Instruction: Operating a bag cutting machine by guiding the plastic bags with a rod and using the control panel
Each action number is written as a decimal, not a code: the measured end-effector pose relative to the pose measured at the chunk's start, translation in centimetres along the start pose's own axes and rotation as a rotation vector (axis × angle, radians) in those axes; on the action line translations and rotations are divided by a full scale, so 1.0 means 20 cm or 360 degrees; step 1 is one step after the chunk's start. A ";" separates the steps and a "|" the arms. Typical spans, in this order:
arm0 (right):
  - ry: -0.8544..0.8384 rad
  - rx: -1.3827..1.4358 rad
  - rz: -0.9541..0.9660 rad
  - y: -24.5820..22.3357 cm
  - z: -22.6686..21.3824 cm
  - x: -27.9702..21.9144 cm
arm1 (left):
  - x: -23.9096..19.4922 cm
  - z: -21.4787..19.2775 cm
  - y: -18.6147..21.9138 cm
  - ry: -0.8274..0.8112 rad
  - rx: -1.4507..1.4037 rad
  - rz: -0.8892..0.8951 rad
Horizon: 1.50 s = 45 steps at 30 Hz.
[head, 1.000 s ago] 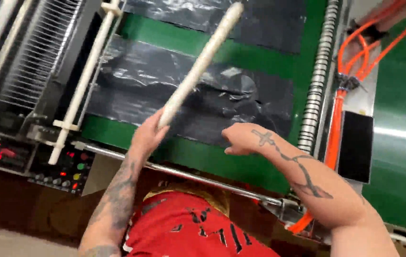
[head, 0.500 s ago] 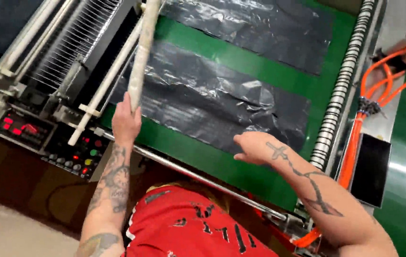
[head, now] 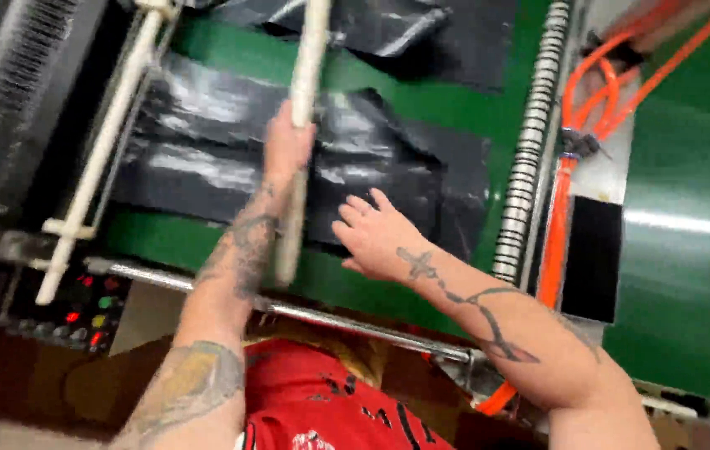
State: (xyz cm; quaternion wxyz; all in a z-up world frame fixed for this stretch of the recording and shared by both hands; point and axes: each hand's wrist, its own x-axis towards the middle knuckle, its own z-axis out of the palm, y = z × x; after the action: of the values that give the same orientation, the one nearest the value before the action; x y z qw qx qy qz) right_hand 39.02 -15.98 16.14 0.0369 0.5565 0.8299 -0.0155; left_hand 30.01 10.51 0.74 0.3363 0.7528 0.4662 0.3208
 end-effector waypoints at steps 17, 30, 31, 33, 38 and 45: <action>-0.0911 0.0456 0.0254 0.02 -0.16 -0.01 | -0.47 -0.41 0.34 -0.0893 -0.0378 -0.0061; -0.0817 0.0110 0.0222 0.03 -0.01 0.01 | -0.98 -1.14 -0.51 0.0344 0.0981 0.0253; -0.0815 0.0105 0.0218 0.02 -0.04 0.02 | -0.94 -1.14 -0.52 0.0351 0.0982 0.0250; -0.0818 0.0176 0.0259 0.01 -0.10 0.03 | -0.85 -1.14 -0.53 0.0504 0.1051 0.0263; -0.0660 0.0192 0.0175 0.03 0.02 0.02 | -0.60 -1.17 -0.55 0.0648 0.1091 0.0288; -0.0231 0.0269 -0.0003 0.06 0.11 0.03 | -0.12 -0.88 -0.37 0.0256 0.0665 -0.0149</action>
State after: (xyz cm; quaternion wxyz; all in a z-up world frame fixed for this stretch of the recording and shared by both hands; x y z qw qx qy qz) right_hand 40.05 -15.09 13.94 0.0499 0.5543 0.8212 -0.1258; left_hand 11.49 14.46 4.48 0.1494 0.7555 0.5823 0.2603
